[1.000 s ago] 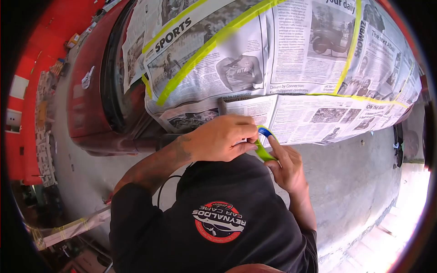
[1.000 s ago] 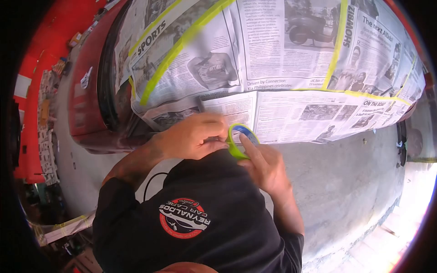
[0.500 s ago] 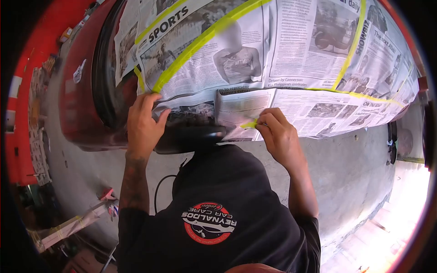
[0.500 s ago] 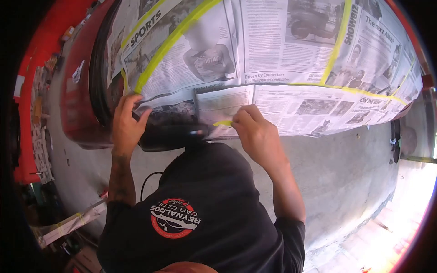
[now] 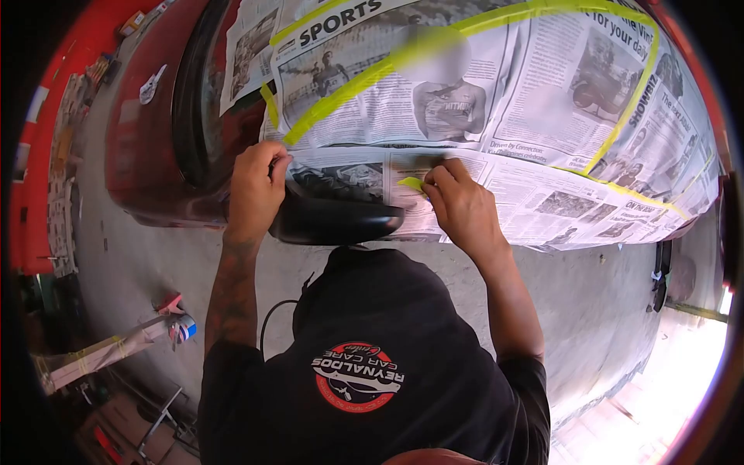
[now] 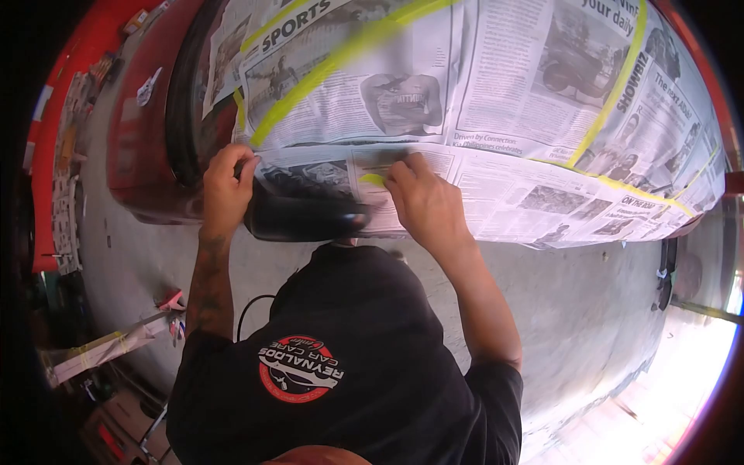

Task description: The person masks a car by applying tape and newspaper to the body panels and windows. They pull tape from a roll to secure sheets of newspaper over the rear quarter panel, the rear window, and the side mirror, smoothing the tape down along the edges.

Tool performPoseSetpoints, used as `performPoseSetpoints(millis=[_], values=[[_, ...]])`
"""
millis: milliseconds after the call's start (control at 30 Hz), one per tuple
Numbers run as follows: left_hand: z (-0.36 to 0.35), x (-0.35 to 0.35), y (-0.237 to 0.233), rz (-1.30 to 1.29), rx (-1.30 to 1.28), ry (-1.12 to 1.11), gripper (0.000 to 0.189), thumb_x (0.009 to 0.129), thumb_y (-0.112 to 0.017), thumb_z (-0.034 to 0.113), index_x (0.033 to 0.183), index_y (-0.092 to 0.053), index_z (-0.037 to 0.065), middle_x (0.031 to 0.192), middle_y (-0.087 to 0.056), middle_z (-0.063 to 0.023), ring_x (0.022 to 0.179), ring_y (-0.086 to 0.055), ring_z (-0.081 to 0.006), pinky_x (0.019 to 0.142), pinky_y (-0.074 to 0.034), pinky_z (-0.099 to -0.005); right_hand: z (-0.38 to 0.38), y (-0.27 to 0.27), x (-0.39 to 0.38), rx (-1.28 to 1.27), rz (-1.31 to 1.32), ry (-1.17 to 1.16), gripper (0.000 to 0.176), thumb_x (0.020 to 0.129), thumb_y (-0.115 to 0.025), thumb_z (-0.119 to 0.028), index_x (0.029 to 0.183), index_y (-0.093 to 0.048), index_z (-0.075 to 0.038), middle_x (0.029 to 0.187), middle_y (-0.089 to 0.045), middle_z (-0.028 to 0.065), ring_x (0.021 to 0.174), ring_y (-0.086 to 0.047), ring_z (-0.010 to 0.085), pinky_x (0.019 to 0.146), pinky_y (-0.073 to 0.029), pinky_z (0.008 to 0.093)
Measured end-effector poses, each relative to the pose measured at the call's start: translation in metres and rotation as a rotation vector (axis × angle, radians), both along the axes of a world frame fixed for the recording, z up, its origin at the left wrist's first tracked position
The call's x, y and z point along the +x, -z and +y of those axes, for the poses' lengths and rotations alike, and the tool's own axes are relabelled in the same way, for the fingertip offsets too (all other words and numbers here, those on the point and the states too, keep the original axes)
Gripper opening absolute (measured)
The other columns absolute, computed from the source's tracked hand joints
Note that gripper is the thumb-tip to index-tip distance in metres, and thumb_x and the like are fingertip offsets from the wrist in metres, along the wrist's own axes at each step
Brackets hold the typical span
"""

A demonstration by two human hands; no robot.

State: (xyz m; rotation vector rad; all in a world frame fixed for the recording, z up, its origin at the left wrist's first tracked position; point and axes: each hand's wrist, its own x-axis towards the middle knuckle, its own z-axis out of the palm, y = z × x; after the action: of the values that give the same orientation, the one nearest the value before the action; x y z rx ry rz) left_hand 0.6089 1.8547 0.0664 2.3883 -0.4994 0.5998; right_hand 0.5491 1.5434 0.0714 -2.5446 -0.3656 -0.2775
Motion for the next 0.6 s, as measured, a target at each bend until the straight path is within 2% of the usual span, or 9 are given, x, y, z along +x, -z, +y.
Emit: performPoseSetpoints(millis=[67,167,333,600], values=[[0.002,0.003,0.001,-0.140,0.164,-0.001,0.021,0.078,-0.076,0.002,0.091,-0.060,0.007,0.082,-0.062,-0.0062,0.079,-0.060,-0.0274,0.073,-0.044,-0.0397,0.007,-0.003,0.007,-0.019,-0.047,-0.034,0.009,0.091,-0.065,-0.014,0.091,-0.057,-0.008,0.088,-0.057,0.0084,0.069,-0.063,0.0339,0.056,-0.052,0.0422],[0.002,0.000,-0.005,-0.210,0.299,-0.078,0.022,0.076,-0.077,0.004,0.088,-0.060,0.010,0.080,-0.059,-0.0035,0.079,-0.059,-0.0247,0.070,-0.041,-0.0379,0.023,-0.013,0.022,-0.082,-0.129,-0.086,0.010,0.091,-0.066,-0.014,0.091,-0.058,-0.008,0.083,-0.058,0.0078,0.068,-0.064,0.0315,0.056,-0.052,0.0410],[0.001,-0.003,0.016,-0.159,0.041,-0.075,0.018,0.079,-0.075,0.000,0.093,-0.068,0.009,0.080,-0.069,-0.0021,0.067,-0.064,-0.0197,0.070,-0.042,-0.0336,0.060,-0.017,0.049,-0.269,-0.314,-0.216,0.011,0.084,-0.065,-0.014,0.089,-0.055,-0.012,0.077,-0.056,0.0033,0.065,-0.064,0.0207,0.052,-0.051,0.0346],[0.001,-0.002,0.022,-0.154,-0.089,-0.061,0.021,0.077,-0.074,0.000,0.093,-0.063,0.006,0.081,-0.067,-0.0049,0.068,-0.063,-0.0229,0.066,-0.041,-0.0354,0.118,-0.031,0.070,-0.430,-0.388,-0.286,0.008,0.083,-0.063,-0.015,0.081,-0.055,-0.013,0.073,-0.058,0.0029,0.062,-0.065,0.0201,0.051,-0.052,0.0342]])
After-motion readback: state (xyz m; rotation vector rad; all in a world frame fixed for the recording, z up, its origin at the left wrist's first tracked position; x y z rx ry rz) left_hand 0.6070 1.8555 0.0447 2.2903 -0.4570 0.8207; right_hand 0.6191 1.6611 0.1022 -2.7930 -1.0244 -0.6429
